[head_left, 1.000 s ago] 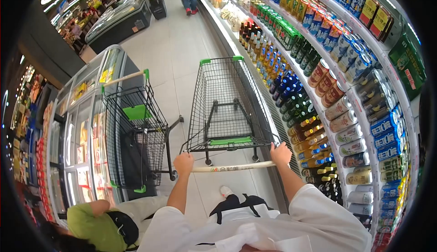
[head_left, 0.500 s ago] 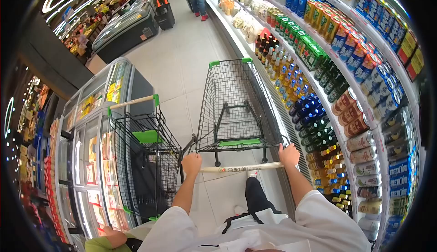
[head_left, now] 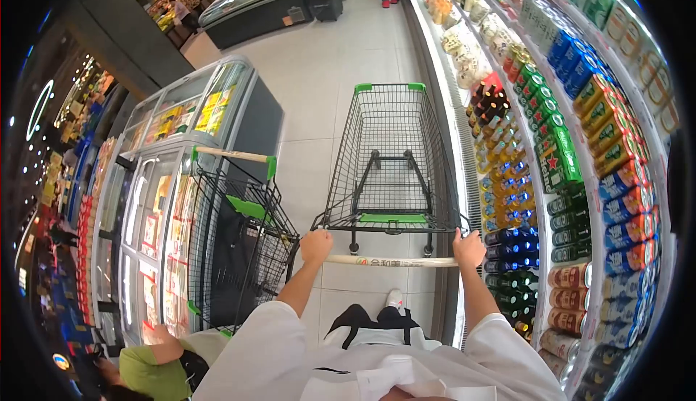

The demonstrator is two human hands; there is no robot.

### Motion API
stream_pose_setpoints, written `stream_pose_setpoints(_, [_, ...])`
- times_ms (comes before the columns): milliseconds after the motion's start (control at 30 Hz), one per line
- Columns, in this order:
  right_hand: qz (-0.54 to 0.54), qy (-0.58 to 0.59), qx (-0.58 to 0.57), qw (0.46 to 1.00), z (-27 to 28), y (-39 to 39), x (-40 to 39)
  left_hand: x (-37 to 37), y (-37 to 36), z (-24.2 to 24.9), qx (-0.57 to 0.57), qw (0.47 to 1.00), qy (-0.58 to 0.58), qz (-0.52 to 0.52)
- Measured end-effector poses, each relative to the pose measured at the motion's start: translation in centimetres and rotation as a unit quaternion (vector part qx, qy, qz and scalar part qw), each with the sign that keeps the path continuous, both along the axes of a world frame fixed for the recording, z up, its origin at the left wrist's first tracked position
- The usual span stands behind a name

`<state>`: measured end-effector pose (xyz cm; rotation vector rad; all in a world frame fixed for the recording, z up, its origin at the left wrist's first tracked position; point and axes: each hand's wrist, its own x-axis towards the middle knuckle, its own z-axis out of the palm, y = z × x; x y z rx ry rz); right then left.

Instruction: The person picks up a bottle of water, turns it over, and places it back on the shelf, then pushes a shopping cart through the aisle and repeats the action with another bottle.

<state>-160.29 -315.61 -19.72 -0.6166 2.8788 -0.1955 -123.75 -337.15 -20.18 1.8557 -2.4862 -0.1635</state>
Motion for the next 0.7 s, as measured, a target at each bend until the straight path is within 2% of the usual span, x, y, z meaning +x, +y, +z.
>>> stream_pose_setpoints(200, [0.036, 0.018, 0.005, 0.999, -0.8, -9.2, -6.1, -4.7, -7.3, -0.8, 0.010, 1.000, 0.005, 0.012])
stream_pose_setpoints(267, [0.060, 0.062, 0.002, 0.996, -1.0, -12.8, -8.1, -6.3, -10.5, -1.2, -0.004, 1.000, 0.008, 0.013])
stream_pose_setpoints(367, [0.057, 0.039, 0.004, 0.998, -0.2, -18.2, -10.1, -8.1, -14.1, -0.7, 0.011, 0.999, 0.026, 0.043])
stream_pose_setpoints(567, [0.064, 0.027, 0.011, 0.998, -1.1, -26.7, -14.5, -12.1, -23.0, -0.8, -0.026, 0.997, 0.070, 0.034])
stream_pose_setpoints(700, [0.070, 0.016, 0.021, 0.997, 0.2, -33.4, -17.0, -14.7, -29.0, -0.5, 0.006, 0.998, 0.043, 0.054])
